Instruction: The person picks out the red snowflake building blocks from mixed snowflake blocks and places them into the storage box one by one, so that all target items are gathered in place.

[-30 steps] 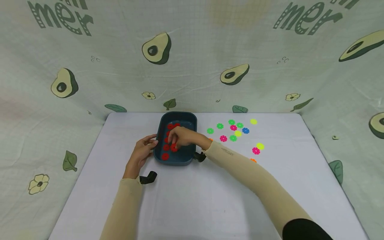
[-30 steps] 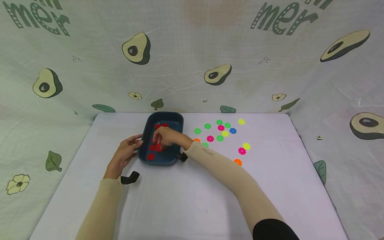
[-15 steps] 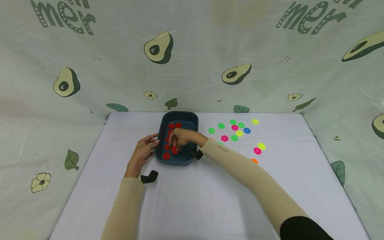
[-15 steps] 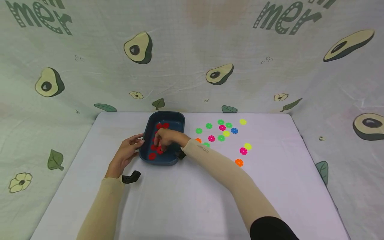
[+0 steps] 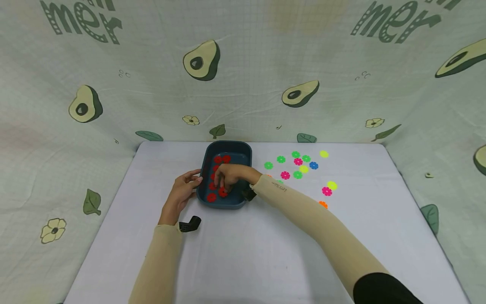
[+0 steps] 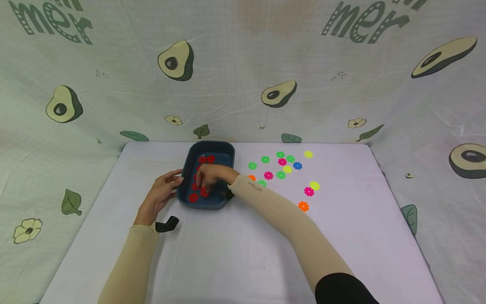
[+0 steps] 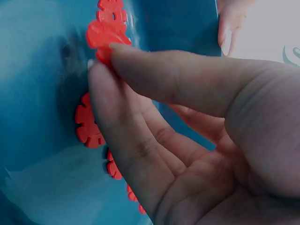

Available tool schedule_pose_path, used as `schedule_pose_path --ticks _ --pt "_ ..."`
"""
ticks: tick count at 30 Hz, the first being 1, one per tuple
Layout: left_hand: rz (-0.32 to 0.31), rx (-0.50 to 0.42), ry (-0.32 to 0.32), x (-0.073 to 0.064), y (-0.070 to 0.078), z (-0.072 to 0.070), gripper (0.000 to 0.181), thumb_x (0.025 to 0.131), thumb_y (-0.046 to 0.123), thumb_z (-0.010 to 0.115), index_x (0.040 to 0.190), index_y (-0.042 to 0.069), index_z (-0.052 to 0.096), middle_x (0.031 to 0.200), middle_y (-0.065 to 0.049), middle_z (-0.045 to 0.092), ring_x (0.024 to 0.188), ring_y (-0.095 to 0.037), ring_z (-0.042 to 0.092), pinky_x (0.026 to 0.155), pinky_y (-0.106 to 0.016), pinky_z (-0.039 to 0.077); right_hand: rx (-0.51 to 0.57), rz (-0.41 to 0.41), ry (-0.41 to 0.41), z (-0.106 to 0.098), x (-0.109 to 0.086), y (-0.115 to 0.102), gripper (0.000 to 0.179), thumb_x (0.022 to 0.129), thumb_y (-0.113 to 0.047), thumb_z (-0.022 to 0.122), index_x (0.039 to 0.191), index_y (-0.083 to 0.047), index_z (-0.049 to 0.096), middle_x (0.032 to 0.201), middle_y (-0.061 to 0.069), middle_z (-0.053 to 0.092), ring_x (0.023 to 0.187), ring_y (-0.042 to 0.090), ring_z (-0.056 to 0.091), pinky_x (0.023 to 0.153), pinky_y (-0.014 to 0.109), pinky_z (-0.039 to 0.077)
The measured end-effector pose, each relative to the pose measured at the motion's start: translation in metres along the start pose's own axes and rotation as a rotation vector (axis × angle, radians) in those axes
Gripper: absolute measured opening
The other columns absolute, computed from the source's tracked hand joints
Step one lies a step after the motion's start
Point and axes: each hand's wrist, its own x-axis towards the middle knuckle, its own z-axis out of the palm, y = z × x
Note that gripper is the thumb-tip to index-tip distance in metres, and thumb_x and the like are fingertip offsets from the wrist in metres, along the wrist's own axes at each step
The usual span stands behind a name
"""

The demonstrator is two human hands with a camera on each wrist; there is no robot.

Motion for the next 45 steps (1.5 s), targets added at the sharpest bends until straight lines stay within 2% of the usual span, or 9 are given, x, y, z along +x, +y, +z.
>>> schedule_pose_path --ticks 15,28,34,38,45 --pt "-0.002 0.011 -0.002 0.0 0.003 0.009 0.05 0.109 0.016 0.062 0.157 0.01 0.051 0.125 -0.005 0.053 0.106 -0.02 0.058 0.079 -0.029 0.046 -0.142 0.022 -0.035 -0.003 -0.004 0.003 0.034 0.087 0.015 0.078 0.117 0.002 0.073 0.089 0.006 0.067 0.078 0.013 0.061 0.069 0.023 0.052" --pt "0.004 0.019 0.005 0.004 0.001 0.011 0.048 0.109 0.016 0.062 0.156 0.01 0.053 0.121 -0.003 0.054 0.101 -0.017 0.058 0.076 -0.027 0.046 -0.163 0.022 0.013 -0.004 -0.014 0.005 0.033 0.087 0.013 0.079 0.118 0.002 0.074 0.097 0.009 0.071 0.084 0.015 0.063 0.073 0.025 0.055" --pt "0.01 0.031 0.001 0.005 -0.001 0.008 0.048 0.109 0.016 0.061 0.156 0.011 0.052 0.124 -0.003 0.055 0.097 -0.013 0.053 0.075 -0.026 0.049 -0.16 -0.064 0.071 -0.007 -0.027 0.009 0.033 0.086 0.013 0.08 0.116 0.002 0.074 0.101 0.011 0.074 0.09 0.017 0.067 0.078 0.025 0.056" --pt "0.005 0.032 0.0 0.005 -0.001 0.006 0.048 0.11 0.016 0.06 0.157 0.011 0.051 0.126 -0.004 0.054 0.098 -0.012 0.053 0.076 -0.025 0.049 -0.137 -0.134 0.15 -0.009 -0.042 0.015 0.032 0.087 0.013 0.077 0.116 0.002 0.073 0.104 0.013 0.074 0.09 0.018 0.069 0.079 0.026 0.057" --pt "-0.001 0.036 -0.005 0.002 -0.003 0.0 0.049 0.11 0.016 0.059 0.158 0.01 0.049 0.126 -0.003 0.052 0.1 -0.012 0.054 0.077 -0.025 0.05 0.006 -0.202 0.302 -0.009 -0.078 0.025 0.028 0.094 0.01 0.07 0.122 0.006 0.07 0.11 0.018 0.072 0.092 0.023 0.072 0.083 0.028 0.058"
